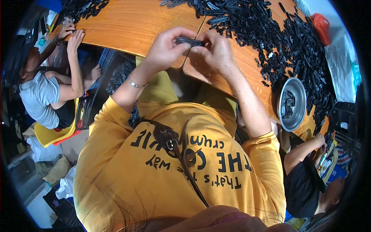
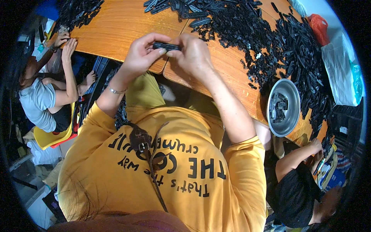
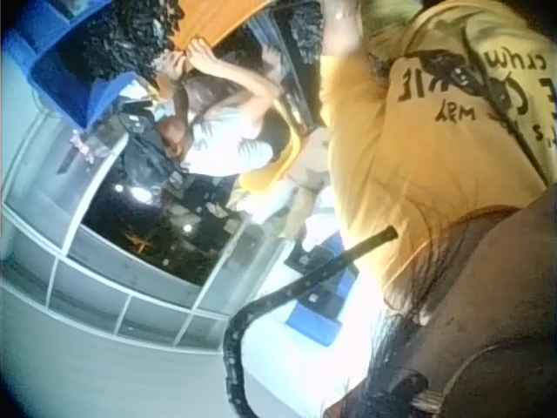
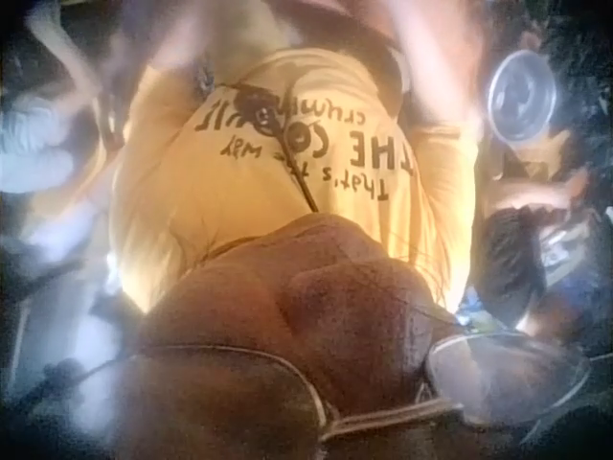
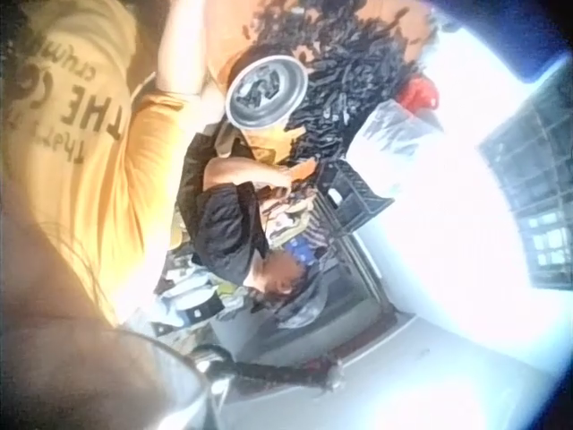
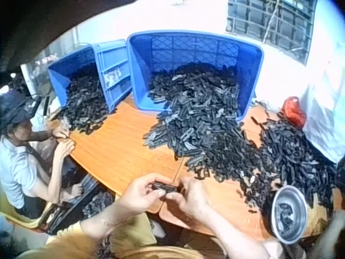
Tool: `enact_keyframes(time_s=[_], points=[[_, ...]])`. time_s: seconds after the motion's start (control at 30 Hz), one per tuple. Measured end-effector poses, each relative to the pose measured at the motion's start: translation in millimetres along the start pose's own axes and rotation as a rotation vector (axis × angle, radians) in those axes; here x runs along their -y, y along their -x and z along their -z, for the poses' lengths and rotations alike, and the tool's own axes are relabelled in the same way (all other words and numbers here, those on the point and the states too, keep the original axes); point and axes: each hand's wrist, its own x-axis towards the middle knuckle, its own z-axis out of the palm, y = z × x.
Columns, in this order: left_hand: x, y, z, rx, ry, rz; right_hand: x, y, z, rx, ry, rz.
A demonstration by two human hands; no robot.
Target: The person assembles and sorts small black plastic components by hand on a workshop table, placing them into a sorting bowl.
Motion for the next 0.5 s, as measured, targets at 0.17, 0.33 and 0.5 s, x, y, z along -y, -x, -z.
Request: enact_keyframes(time_s=[0.17,0.33,0.5], points=[[-17.7,45.2,46.0,0.085,-0.402,0.187,0.3,16.2,-40.3,0.301,-0.323,-0.084],[-52.2,91.4,117.7,0.077,-1.328,0.093,-29.8,11.8,13.1,-0.025,0.114,0.146],[-20.8,-2.8,61.2,-0.134,-0.883,-0.057,-58.7,3.7,38.8,-0.089,0.585,0.033]])
